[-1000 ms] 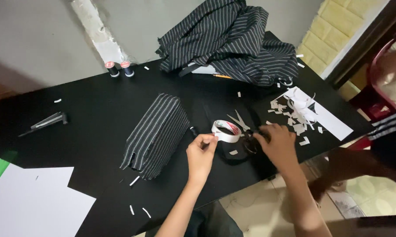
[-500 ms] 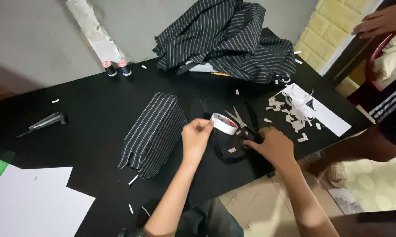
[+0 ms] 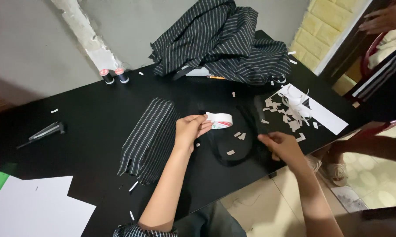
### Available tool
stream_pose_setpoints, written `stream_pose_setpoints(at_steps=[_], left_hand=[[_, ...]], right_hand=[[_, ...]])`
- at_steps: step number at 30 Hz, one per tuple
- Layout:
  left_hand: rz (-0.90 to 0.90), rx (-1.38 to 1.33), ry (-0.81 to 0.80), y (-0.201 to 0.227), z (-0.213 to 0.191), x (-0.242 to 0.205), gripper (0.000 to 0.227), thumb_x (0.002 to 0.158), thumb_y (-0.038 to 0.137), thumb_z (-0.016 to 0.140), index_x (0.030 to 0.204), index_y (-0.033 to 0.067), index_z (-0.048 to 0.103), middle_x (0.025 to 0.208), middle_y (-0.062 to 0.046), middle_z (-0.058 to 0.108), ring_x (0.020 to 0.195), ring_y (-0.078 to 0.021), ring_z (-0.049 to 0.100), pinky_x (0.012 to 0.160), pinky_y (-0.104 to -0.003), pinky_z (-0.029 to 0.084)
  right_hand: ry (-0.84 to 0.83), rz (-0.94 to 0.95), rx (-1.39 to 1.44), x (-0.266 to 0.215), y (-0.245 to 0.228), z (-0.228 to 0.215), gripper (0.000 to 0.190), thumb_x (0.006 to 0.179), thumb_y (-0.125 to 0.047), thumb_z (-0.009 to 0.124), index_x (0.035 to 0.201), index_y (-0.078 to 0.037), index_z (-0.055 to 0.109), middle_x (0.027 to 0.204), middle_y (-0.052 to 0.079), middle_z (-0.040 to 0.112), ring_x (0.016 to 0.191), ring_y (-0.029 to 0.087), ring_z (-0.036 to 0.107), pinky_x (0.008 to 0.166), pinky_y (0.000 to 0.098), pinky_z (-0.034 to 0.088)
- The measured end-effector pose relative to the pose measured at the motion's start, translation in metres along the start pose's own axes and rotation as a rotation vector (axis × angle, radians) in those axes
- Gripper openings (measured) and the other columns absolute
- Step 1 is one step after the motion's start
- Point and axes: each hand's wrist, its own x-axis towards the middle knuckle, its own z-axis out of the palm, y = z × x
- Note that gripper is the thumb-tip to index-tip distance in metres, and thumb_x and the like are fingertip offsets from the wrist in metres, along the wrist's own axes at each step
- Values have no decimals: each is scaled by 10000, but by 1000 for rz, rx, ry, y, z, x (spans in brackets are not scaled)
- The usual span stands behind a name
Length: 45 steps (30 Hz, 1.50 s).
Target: Assembling a small striped pouch by applying adhesive tape and folding the material
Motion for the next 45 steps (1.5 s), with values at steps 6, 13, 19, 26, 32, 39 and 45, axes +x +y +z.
stream_pose_setpoints(at_steps=[6, 13, 19, 26, 32, 39, 45], left_hand=[[-70, -30, 21, 5, 3, -5, 261, 784, 72, 676, 950, -125, 631, 875, -273, 670, 802, -276, 680, 736, -313, 577], [-64, -94, 43, -18, -7, 11, 167, 762, 61, 682, 866, -70, 674, 806, -216, 695, 710, -215, 681, 684, -272, 581], [-44, -93, 123, -6, -3, -3, 114, 739, 37, 720, 802, -48, 680, 737, -151, 671, 714, -202, 677, 715, -262, 593], [-40, -100, 88, -35, -10, 19, 318, 723, 46, 753, 952, -142, 636, 874, -327, 634, 850, -375, 676, 795, -415, 558], [-60, -118, 70, -18, -7, 0, 369, 749, 58, 730, 1009, -171, 601, 935, -347, 614, 909, -393, 658, 830, -429, 545], [-49, -133, 88, -18, -6, -3, 338, 730, 57, 748, 957, -160, 623, 890, -337, 623, 872, -375, 667, 815, -422, 551], [-54, -125, 92, -18, -8, -5, 338, 725, 53, 756, 954, -159, 626, 903, -355, 625, 872, -397, 663, 811, -434, 546]], right_hand=[[-570, 151, 466, -39, 34, 44, 706, 747, -713, 386, 889, -49, 579, 738, 76, 567, 387, 90, 325, 317, 235, 224], [-846, 171, 553, -83, -15, 105, 666, 766, -758, 291, 692, -119, 463, 618, -20, 407, 395, 18, 179, 377, 190, 92], [-2274, 233, 1350, 73, 144, 193, 790, 908, -673, 353, 1352, -25, 440, 1178, 165, 536, 783, 262, 657, 731, 424, 527], [-540, 270, 805, -4, 64, 156, 495, 922, -432, 582, 672, -8, 529, 571, 165, 505, 273, 153, 339, 212, 240, 278], [-769, 177, 701, -7, 26, 131, 271, 890, -141, 565, 845, 120, 511, 646, 174, 439, 282, 117, 354, 212, 220, 241], [-563, 62, 572, -29, 0, 130, 166, 864, -13, 547, 752, 107, 524, 542, 160, 410, 227, 102, 271, 192, 239, 178], [-525, 72, 531, -38, -17, 129, 132, 832, 36, 538, 728, 116, 527, 507, 155, 377, 225, 89, 208, 192, 248, 130]])
